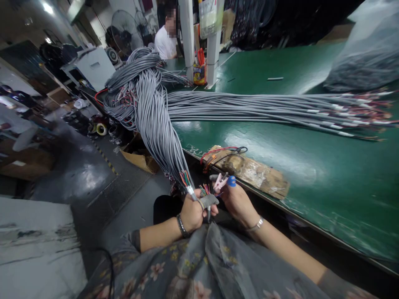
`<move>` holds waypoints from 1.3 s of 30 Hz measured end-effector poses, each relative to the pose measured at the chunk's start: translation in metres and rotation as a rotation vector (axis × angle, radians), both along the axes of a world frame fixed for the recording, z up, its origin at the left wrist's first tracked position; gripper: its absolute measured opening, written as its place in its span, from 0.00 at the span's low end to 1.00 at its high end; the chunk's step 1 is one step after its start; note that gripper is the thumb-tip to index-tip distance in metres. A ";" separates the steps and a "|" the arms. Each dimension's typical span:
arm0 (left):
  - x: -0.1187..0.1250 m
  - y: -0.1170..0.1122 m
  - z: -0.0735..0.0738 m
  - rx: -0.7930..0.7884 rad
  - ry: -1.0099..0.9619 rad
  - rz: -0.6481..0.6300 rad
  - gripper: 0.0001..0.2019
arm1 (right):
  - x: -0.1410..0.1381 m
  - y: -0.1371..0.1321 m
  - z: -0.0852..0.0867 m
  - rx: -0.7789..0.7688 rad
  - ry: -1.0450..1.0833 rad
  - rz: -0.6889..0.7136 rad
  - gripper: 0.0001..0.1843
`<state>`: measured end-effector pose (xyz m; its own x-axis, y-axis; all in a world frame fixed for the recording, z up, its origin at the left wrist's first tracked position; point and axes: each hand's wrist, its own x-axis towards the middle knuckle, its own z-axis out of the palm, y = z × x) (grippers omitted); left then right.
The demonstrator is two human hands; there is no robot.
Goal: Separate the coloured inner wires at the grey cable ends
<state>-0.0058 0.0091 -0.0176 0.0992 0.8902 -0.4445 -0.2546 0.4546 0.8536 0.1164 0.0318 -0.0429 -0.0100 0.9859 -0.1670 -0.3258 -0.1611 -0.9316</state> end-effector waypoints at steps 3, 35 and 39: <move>0.000 0.000 -0.002 0.009 0.028 -0.016 0.20 | -0.003 0.006 -0.002 -0.096 0.225 0.006 0.27; -0.001 0.001 0.000 0.042 0.001 -0.028 0.19 | -0.001 -0.001 0.001 -0.056 0.107 0.009 0.28; -0.001 0.002 -0.003 0.046 0.009 -0.026 0.20 | -0.003 0.005 0.000 -0.144 0.322 0.025 0.25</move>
<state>-0.0069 0.0113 -0.0210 0.1185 0.9070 -0.4041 -0.2350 0.4210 0.8761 0.1135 0.0371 -0.0426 -0.1085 0.9512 -0.2888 -0.5939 -0.2951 -0.7485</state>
